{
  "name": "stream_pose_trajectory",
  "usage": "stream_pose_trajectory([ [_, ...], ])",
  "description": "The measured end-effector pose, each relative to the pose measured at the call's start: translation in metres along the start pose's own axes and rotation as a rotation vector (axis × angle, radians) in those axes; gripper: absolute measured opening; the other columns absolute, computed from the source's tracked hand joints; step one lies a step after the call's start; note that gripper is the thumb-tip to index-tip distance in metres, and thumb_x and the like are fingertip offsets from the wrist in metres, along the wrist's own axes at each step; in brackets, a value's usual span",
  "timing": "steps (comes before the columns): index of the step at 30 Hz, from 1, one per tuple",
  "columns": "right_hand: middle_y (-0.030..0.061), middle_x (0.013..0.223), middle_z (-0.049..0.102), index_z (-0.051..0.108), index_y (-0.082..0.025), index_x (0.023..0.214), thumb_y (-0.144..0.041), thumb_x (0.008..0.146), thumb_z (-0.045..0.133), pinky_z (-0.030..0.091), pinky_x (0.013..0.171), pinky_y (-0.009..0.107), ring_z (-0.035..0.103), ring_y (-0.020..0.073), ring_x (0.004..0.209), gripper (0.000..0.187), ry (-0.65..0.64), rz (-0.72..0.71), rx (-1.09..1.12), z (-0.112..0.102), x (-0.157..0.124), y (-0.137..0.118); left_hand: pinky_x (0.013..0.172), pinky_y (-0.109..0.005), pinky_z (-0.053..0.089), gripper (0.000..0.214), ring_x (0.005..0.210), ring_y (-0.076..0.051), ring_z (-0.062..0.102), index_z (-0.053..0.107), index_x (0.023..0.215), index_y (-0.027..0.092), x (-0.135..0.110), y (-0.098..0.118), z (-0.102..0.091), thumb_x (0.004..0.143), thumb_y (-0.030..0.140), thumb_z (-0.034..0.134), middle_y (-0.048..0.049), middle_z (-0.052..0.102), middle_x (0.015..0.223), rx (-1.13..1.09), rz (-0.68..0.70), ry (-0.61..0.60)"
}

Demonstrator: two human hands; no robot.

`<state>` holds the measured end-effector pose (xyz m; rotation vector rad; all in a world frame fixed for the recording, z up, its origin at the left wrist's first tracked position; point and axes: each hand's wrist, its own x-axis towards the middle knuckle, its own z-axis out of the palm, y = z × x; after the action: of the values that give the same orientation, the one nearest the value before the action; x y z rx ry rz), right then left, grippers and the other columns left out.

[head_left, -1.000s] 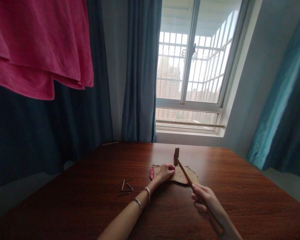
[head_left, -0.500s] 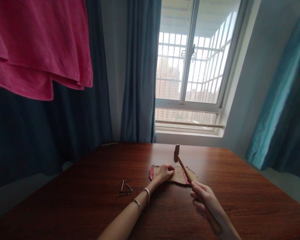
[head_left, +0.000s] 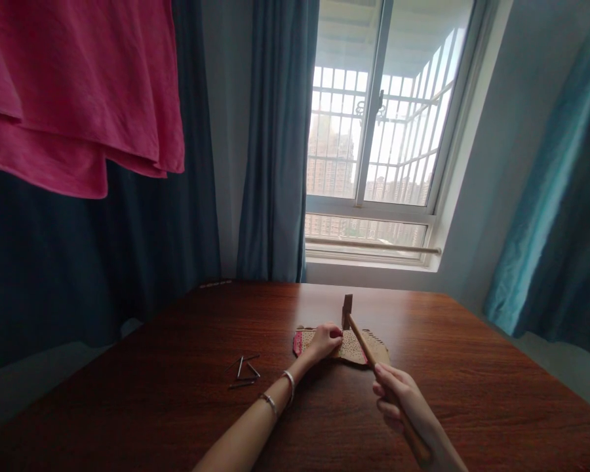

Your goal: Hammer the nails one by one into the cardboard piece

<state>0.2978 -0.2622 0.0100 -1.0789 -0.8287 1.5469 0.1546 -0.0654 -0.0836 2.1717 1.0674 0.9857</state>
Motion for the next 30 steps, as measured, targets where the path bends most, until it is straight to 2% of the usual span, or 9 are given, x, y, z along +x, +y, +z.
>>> stream_pose_trajectory([
  [3,-0.0091,0.053,0.047,0.042,-0.021,0.073,-0.051,0.062,0.069,0.018,0.023,0.011,0.027,-0.0014,0.026,0.043,-0.006,0.017,-0.009,-0.003,0.001,0.0,0.068,-0.023,0.042,0.021,0.074,-0.015,0.057,0.068,0.08,0.013,0.0,-0.001,0.0,0.069,0.021,0.051,-0.0036,0.066,0.08,-0.011,-0.006,-0.004],
  [8,-0.0094,0.055,0.046,0.042,-0.021,0.075,-0.05,0.064,0.068,0.02,0.023,0.011,0.027,-0.0014,0.027,0.04,-0.031,-0.04,0.02,-0.003,-0.001,-0.005,0.068,-0.022,0.041,0.019,0.072,-0.014,0.057,0.067,0.077,0.012,0.0,0.0,0.0,0.069,0.02,0.051,-0.0035,0.065,0.077,-0.026,0.007,0.002],
  [16,-0.0088,0.052,0.047,0.042,-0.02,0.071,-0.051,0.06,0.07,0.018,0.023,0.011,0.029,-0.0006,0.026,0.042,0.015,0.027,-0.01,-0.013,0.007,0.014,0.066,-0.022,0.042,0.019,0.071,-0.014,0.057,0.067,0.075,0.012,0.001,0.0,-0.001,0.069,0.021,0.052,-0.0038,0.065,0.076,-0.027,0.004,0.002],
  [22,-0.0093,0.055,0.046,0.043,-0.02,0.073,-0.048,0.066,0.066,0.019,0.023,0.011,0.027,-0.0015,0.027,0.037,-0.005,-0.08,0.022,-0.007,0.001,0.004,0.067,-0.022,0.042,0.019,0.072,-0.014,0.057,0.068,0.077,0.013,0.001,-0.001,0.0,0.069,0.021,0.053,-0.0036,0.066,0.077,-0.017,0.013,0.0],
  [30,-0.0083,0.054,0.047,0.045,-0.02,0.074,-0.049,0.064,0.068,0.019,0.024,0.012,0.029,-0.0009,0.027,0.038,-0.009,-0.038,-0.012,-0.002,-0.001,0.003,0.066,-0.022,0.042,0.02,0.072,-0.014,0.057,0.068,0.079,0.013,0.001,-0.003,0.001,0.069,0.022,0.053,-0.0037,0.066,0.079,-0.038,0.003,-0.004],
])
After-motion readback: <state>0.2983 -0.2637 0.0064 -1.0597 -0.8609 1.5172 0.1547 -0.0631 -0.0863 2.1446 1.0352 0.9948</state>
